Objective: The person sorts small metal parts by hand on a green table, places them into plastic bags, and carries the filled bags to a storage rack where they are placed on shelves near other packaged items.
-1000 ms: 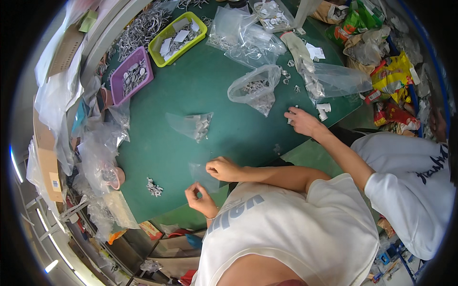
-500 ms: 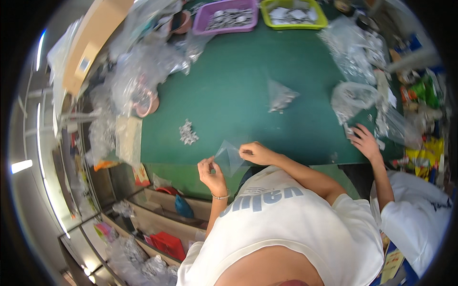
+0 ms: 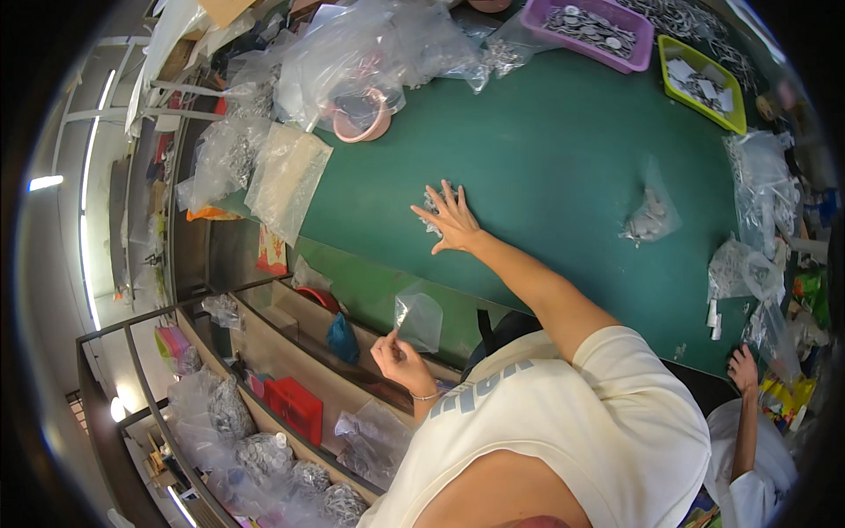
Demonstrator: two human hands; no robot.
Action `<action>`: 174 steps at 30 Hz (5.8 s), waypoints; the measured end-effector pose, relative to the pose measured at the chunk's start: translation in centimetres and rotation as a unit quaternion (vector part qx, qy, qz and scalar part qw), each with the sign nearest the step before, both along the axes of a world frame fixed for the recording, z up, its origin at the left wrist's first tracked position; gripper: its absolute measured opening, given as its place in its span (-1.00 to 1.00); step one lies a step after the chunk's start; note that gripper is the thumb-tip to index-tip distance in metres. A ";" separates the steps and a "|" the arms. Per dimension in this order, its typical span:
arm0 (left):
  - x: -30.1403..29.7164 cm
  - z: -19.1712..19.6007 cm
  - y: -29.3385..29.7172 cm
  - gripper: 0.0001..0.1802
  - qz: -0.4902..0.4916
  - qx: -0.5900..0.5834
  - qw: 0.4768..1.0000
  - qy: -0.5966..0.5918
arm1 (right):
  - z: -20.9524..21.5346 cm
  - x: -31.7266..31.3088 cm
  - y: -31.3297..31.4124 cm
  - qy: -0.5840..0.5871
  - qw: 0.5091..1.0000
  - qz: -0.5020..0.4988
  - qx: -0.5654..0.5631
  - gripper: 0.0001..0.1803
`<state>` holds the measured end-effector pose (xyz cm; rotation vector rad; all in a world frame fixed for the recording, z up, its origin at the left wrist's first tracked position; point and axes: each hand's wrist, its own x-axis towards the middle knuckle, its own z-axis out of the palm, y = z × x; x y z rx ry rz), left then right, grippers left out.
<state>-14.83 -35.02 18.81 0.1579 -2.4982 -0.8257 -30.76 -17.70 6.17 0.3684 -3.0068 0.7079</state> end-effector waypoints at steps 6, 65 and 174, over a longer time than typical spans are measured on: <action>-0.7 -1.8 -1.6 -0.76 0.005 0.013 1.000 -0.023 | -4.4 -1.0 0.4 0.080 0.994 0.060 -0.032 -0.47; -10.1 -16.1 8.0 -0.69 -0.366 -0.054 0.925 -0.090 | -0.9 21.1 14.1 -0.119 0.599 -0.432 -0.663 -0.76; 13.1 -1.1 35.4 -0.68 -0.746 0.194 0.565 -0.296 | 11.2 41.7 21.5 0.281 0.494 -0.531 -0.628 -0.61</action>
